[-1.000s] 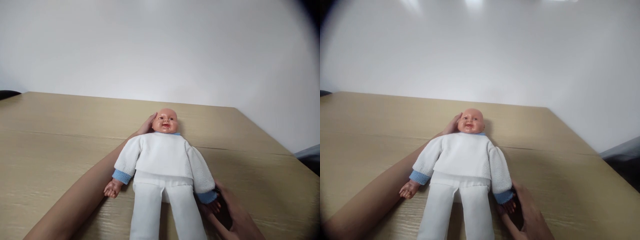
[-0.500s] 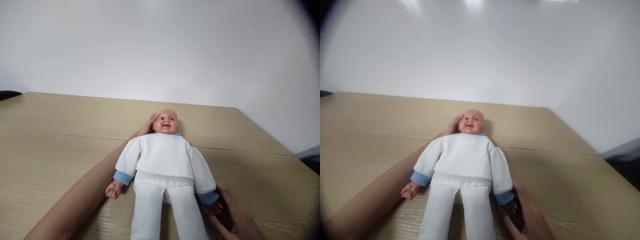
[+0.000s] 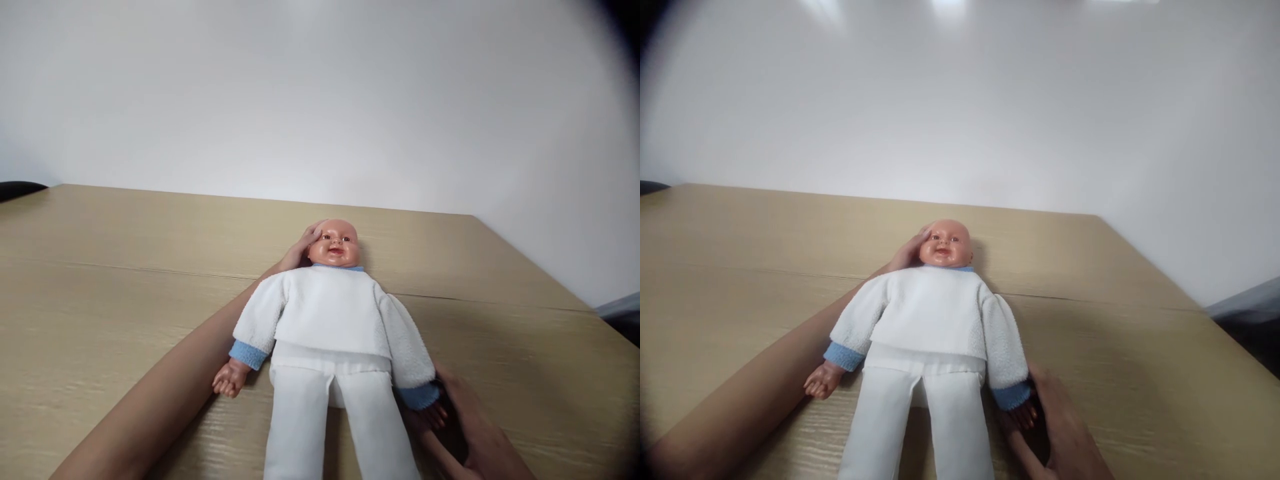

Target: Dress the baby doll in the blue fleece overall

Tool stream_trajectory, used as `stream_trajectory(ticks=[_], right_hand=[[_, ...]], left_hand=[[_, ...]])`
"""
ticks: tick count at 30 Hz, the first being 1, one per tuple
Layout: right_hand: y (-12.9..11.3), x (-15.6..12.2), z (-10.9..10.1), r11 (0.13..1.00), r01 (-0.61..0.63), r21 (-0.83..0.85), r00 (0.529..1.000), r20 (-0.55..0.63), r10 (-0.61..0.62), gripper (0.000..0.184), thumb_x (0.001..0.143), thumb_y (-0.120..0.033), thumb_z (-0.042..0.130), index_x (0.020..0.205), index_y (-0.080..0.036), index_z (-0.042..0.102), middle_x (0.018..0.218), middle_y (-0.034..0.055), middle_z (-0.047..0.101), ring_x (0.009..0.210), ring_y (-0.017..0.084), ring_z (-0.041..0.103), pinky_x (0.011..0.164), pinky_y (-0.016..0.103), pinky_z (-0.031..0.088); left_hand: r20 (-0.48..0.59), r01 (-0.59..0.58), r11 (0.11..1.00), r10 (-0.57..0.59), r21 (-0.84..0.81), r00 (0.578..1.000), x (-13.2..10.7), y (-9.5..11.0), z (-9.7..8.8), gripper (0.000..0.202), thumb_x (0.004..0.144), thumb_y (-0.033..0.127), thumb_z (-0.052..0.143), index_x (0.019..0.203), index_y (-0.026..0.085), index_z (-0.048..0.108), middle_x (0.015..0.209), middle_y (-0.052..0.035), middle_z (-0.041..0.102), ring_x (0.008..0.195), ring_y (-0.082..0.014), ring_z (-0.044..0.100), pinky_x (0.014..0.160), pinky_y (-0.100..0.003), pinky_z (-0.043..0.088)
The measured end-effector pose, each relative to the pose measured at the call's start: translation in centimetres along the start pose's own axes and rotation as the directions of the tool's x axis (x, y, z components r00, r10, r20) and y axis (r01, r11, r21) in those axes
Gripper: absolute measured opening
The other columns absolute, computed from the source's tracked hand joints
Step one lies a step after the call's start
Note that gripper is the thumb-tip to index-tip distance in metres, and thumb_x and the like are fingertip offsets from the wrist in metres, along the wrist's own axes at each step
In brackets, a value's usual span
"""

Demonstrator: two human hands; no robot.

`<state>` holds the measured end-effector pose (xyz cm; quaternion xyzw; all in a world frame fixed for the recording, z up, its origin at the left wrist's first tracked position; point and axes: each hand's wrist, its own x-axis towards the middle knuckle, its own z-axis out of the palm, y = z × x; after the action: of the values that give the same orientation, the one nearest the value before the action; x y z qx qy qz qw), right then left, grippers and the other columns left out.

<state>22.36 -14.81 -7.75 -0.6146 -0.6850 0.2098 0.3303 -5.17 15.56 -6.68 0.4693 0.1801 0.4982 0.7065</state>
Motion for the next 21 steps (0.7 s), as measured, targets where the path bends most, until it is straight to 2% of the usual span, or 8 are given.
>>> stream_trajectory(ticks=[4,8,13,21], right_hand=[[0.2,0.0,0.0,0.996,0.056,-0.07,0.998,0.001,-0.056,0.047,0.097,-0.048,0.068,0.139,-0.025,0.068,0.122,0.0148,0.083,0.104,0.039,0.083,0.086,0.045,0.072],[-0.3,0.4,-0.1,0.998,0.013,-0.062,1.0,0.027,-0.012,0.045,0.096,-0.048,0.069,0.134,-0.023,0.071,0.12,0.0155,0.083,0.103,0.039,0.082,0.085,0.046,0.071],[-1.0,0.4,-0.2,0.999,-0.035,-0.008,0.998,0.061,0.035,0.049,0.097,-0.049,0.069,0.138,-0.022,0.07,0.125,0.0152,0.082,0.107,0.039,0.081,0.088,0.046,0.071],[-1.5,0.4,-0.5,0.997,-0.071,0.022,0.997,0.031,0.07,0.053,0.091,-0.053,0.075,0.134,-0.022,0.076,0.119,0.0143,0.085,0.104,0.041,0.081,0.086,0.044,0.071]], left_hand=[[0.005,0.014,1.0,-0.014,-0.009,1.0,-0.1,0.0,0.1,0.049,0.095,0.048,0.079,0.137,0.024,0.072,0.153,-0.0084,0.068,0.156,-0.0377,0.051,0.135,-0.053,0.031],[-0.001,0.019,1.0,-0.019,0.0,1.0,0.0,-0.1,0.1,0.05,0.094,0.049,0.08,0.136,0.023,0.073,0.15,-0.0092,0.07,0.155,-0.0383,0.051,0.135,-0.054,0.032],[0.019,0.021,1.0,-0.021,0.014,1.0,-0.1,0.0,0.1,0.047,0.098,0.048,0.076,0.138,0.023,0.071,0.151,-0.0085,0.07,0.155,-0.0366,0.051,0.134,-0.053,0.032],[0.039,0.051,0.999,-0.051,-0.013,0.998,0.2,-0.1,-0.2,0.049,0.096,0.05,0.079,0.137,0.024,0.073,0.146,-0.0066,0.073,0.152,-0.0366,0.055,0.133,-0.051,0.034]])
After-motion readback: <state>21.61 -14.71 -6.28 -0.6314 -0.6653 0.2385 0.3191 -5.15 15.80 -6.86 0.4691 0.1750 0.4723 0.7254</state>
